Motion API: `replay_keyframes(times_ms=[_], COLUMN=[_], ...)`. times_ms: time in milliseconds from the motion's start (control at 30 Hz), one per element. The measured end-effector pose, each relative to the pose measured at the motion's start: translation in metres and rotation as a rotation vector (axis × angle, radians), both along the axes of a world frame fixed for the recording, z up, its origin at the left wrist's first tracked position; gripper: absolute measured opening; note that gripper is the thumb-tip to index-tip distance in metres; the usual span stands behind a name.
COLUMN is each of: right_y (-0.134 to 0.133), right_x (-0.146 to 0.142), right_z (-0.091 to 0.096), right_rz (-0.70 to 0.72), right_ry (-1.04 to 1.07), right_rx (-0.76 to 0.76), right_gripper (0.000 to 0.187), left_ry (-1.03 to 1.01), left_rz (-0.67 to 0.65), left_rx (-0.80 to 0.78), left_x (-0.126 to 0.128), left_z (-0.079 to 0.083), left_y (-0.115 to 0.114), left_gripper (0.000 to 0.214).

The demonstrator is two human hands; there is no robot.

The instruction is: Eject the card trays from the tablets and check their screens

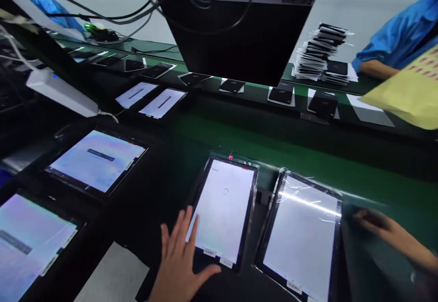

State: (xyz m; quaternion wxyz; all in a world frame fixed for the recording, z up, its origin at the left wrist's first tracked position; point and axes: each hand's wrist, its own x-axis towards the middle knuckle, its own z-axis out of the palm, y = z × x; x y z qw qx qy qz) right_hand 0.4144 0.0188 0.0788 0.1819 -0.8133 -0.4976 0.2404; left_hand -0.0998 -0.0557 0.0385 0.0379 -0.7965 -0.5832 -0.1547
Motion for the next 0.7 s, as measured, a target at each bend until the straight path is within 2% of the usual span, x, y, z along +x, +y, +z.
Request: replay_keyframes(times_ms=[67, 100, 133, 200, 267, 333, 400, 467, 533, 700], right_y=[-0.003, 0.004, 0.017, 0.056, 0.101, 0.14, 0.165, 0.177, 0.18, 0.178], right_x=[-0.007, -0.023, -0.048, -0.117, -0.192, -0.254, -0.289, -0.301, -0.301, -0.297], right_z=[0.002, 0.009, 0.018, 0.038, 0.049, 0.045, 0.029, 0.011, -0.002, -0.006], right_rz=[-0.079, -0.089, -0.038, 0.258, 0.529, 0.637, 0.68, 0.682, 0.662, 0.613], right_ry=[-0.231, -0.302, -0.334, -0.111, 0.267, 0.392, 0.476, 0.545, 0.604, 0.7], right_rx=[0.052, 0.13, 0.218, 0.29, 0.098, -0.025, -0.116, -0.167, -0.188, -0.19], right_gripper=[0.04, 0.046, 0.052, 0.051, 0.045, 0.043, 0.042, 0.043, 0.045, 0.048], left_ry=[-0.032, -0.063, -0.106, -0.194, -0.262, -0.299, -0.324, -0.341, -0.35, -0.368], left_rz=[0.1, 0.122, 0.139, 0.168, 0.175, 0.161, 0.139, 0.125, 0.121, 0.125], left_rx=[-0.098, -0.18, -0.269, -0.429, -0.487, -0.473, -0.45, -0.452, -0.471, -0.507], left_x=[-0.029, -0.038, -0.044, -0.049, -0.047, -0.046, -0.046, -0.048, -0.049, -0.05], left_z=[-0.009, -0.012, -0.013, -0.013, -0.011, -0.01, -0.01, -0.012, -0.014, -0.015], left_y=[0.001, 0.002, 0.003, 0.004, 0.004, 0.003, 0.002, 0.001, 0.0, 0.0], left_gripper=[0.109, 0.108, 0.105, 0.101, 0.101, 0.103, 0.102, 0.1, 0.099, 0.095])
